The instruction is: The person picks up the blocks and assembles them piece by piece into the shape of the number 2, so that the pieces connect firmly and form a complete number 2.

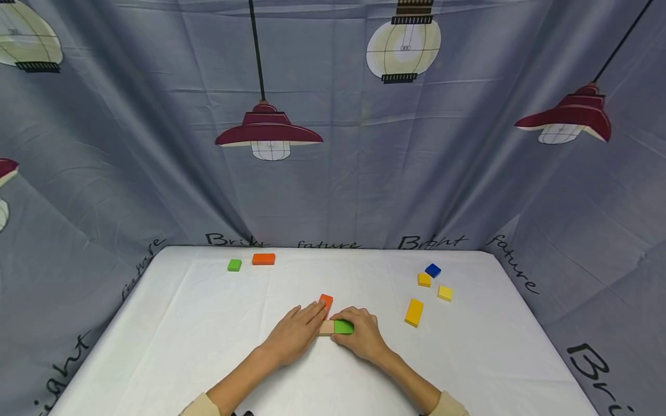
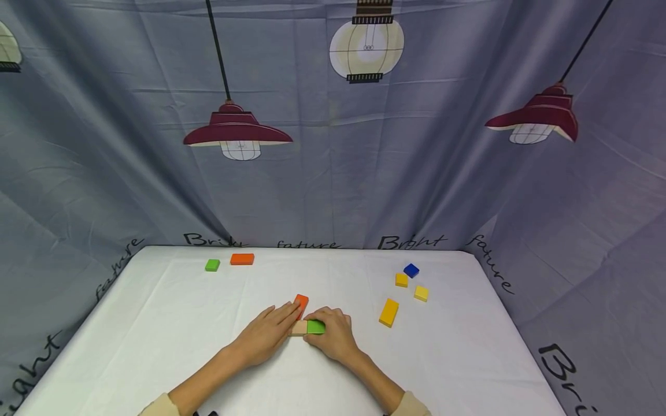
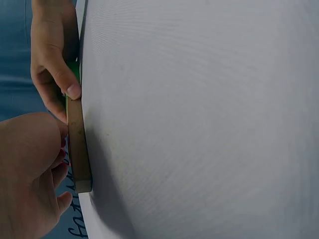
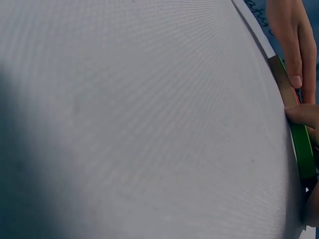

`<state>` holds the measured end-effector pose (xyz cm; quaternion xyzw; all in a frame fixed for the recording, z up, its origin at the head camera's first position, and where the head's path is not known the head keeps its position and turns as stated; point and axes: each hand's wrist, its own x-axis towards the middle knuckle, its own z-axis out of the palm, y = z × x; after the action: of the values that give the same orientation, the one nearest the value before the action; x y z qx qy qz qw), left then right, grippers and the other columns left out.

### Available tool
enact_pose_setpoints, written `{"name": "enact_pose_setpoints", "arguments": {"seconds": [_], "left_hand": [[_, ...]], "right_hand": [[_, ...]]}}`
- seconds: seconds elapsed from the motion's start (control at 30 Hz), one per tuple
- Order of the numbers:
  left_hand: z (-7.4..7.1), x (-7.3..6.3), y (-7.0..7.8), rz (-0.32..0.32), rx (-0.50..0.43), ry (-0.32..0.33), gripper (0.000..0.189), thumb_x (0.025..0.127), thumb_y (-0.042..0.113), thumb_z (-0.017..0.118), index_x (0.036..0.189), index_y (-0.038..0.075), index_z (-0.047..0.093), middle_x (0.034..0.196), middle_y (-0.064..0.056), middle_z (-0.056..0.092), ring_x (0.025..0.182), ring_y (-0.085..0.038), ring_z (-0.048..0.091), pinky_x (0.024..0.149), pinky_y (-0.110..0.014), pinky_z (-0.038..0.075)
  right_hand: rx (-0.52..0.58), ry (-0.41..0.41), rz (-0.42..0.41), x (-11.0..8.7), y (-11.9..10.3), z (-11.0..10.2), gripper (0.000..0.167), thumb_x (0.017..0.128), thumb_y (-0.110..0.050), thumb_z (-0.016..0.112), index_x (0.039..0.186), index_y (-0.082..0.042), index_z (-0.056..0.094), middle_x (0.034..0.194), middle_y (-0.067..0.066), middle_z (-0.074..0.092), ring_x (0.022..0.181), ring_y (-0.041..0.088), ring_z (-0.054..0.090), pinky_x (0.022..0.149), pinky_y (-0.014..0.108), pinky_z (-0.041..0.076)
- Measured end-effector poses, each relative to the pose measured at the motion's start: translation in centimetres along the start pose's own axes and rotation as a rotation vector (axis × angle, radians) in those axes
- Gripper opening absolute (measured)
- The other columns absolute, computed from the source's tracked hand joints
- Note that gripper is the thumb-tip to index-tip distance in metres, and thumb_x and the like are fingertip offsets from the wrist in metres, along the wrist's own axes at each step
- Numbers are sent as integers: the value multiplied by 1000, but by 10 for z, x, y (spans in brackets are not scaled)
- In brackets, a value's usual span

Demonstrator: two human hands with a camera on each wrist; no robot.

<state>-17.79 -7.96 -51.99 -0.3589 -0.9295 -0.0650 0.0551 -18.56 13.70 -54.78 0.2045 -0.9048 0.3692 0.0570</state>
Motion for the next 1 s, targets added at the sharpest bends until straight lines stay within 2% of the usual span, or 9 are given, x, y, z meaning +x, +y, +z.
{"name": "enact_pose_setpoints", "arguments": {"seconds": [0.43,0.57,0.7,0.8,1.0], "left_hand": [[4,0,0,3,29,-6,45,107,24,48,147,5,49,152,-9,45,140,-23,41,110,-48,37],[3,0,1,2,32,-3,45,106,23,48,147,5,49,152,-9,46,139,-23,42,110,-48,37],[4,0,1,8,57,-1,46,106,24,49,147,5,49,152,-9,46,139,-23,42,111,-47,37],[4,0,0,11,68,2,45,105,24,50,147,5,50,151,-9,47,139,-22,43,110,-47,37],[3,1,1,9,62,-1,45,106,24,50,147,5,50,151,-9,46,139,-22,43,111,-47,37]], "right_hand": [[6,-6,3,-2,-1,-1,34,78,-22,85,110,-17,75,110,-5,69,98,20,55,81,40,33],[18,-25,7,-3,1,-3,41,79,-24,85,117,-17,72,112,-5,67,98,18,54,82,40,34],[69,-66,27,-3,4,-9,49,80,-25,85,125,-15,68,116,-4,64,103,17,56,88,40,40],[134,-82,46,-4,6,-16,49,83,-23,83,127,-12,66,118,-2,63,108,18,58,96,40,46],[252,-40,93,-10,9,-36,38,87,-19,79,123,-9,68,120,-2,64,115,22,59,104,46,45]]}}
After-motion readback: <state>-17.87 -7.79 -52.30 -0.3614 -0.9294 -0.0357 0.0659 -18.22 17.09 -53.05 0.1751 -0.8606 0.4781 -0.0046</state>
